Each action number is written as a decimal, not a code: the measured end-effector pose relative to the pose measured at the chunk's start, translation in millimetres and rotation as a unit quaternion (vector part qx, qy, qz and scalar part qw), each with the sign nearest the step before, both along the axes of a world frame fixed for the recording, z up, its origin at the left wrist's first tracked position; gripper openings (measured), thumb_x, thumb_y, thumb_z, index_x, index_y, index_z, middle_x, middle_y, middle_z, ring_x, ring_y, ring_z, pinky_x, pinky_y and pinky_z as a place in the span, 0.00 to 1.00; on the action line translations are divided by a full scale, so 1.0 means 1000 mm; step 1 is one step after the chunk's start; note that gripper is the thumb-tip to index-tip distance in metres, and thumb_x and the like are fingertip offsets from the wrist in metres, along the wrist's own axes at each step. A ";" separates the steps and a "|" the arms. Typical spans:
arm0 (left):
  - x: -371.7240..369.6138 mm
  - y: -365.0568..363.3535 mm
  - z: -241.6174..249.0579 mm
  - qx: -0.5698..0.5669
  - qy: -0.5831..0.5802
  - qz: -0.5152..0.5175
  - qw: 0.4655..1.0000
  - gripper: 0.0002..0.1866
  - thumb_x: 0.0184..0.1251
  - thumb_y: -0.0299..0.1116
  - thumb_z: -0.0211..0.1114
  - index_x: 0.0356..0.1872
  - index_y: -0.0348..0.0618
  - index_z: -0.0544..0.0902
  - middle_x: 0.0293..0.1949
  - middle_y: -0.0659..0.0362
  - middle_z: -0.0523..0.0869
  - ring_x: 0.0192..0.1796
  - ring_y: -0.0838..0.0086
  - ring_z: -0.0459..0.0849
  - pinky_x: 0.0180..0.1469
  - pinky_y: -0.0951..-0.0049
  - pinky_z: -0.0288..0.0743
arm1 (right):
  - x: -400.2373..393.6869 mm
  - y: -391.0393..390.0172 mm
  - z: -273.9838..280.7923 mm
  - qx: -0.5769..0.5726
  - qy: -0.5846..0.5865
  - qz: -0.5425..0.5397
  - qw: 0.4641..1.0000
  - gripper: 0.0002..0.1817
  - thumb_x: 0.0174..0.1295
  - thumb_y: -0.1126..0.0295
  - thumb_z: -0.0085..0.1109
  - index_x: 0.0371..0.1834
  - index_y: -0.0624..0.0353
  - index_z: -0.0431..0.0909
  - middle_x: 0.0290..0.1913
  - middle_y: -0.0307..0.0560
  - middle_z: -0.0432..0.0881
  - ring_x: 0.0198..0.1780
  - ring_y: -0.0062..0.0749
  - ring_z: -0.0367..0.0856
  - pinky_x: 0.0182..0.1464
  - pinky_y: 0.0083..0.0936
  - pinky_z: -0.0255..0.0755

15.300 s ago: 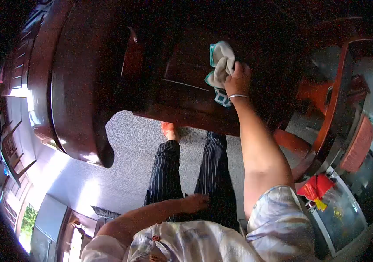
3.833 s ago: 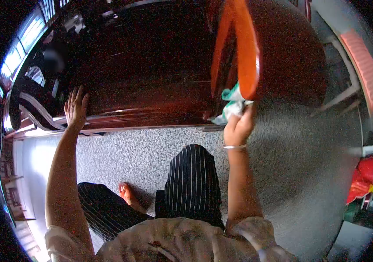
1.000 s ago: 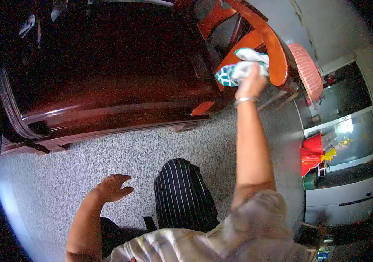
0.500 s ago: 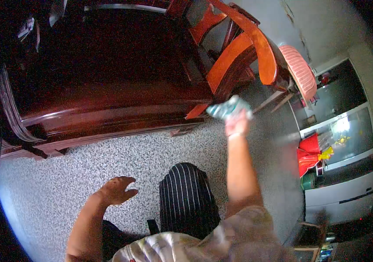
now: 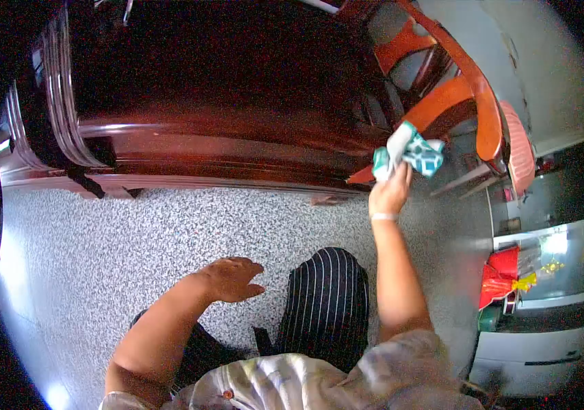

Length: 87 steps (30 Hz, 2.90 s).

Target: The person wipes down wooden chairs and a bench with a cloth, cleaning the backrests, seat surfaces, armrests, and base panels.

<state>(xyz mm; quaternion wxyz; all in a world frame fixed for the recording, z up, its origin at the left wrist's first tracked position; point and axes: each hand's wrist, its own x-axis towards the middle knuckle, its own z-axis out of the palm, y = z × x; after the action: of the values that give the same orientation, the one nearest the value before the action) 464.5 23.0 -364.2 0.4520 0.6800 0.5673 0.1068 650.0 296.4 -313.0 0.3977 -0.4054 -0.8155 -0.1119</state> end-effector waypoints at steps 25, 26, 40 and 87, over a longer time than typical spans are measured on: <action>0.015 -0.030 -0.009 0.085 -0.041 -0.068 0.993 0.21 0.53 0.38 0.57 0.50 0.45 0.76 0.53 0.51 0.75 0.56 0.61 0.73 0.57 0.60 0.64 | -0.319 -0.233 -0.127 -0.083 -0.418 0.332 0.841 0.12 0.53 0.71 0.44 0.35 0.63 0.76 0.37 0.53 0.78 0.39 0.39 0.78 0.34 0.34 0.73; 0.027 -0.026 -0.034 0.123 -0.090 -0.058 0.987 0.22 0.53 0.37 0.58 0.53 0.49 0.74 0.56 0.55 0.74 0.59 0.63 0.70 0.61 0.64 0.59 | -0.316 -0.243 -0.100 -0.046 -0.473 0.315 0.821 0.12 0.53 0.71 0.44 0.36 0.63 0.75 0.39 0.53 0.77 0.41 0.39 0.77 0.35 0.35 0.74; 0.007 -0.015 0.015 -0.030 0.006 -0.044 0.999 0.22 0.57 0.46 0.56 0.39 0.35 0.78 0.39 0.44 0.80 0.45 0.54 0.79 0.48 0.56 0.71 | -0.042 -0.027 -0.069 -0.343 -0.076 0.021 0.936 0.10 0.48 0.72 0.54 0.33 0.63 0.77 0.32 0.56 0.80 0.34 0.47 0.79 0.38 0.36 0.71; -0.005 -0.028 0.023 -0.136 0.000 -0.085 0.987 0.20 0.55 0.36 0.57 0.51 0.50 0.76 0.54 0.58 0.75 0.56 0.58 0.72 0.50 0.36 0.62 | -0.293 -0.212 -0.057 -0.213 -0.527 0.265 0.779 0.31 0.51 0.65 0.50 0.61 0.58 0.55 0.36 0.55 0.80 0.37 0.48 0.80 0.38 0.42 0.72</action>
<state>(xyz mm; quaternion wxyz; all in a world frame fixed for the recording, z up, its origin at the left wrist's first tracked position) 459.4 -5.3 -341.6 0.5480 0.6577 0.5167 -0.0098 356.7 84.4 -369.8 -0.1764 -0.1258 -0.9760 -0.0220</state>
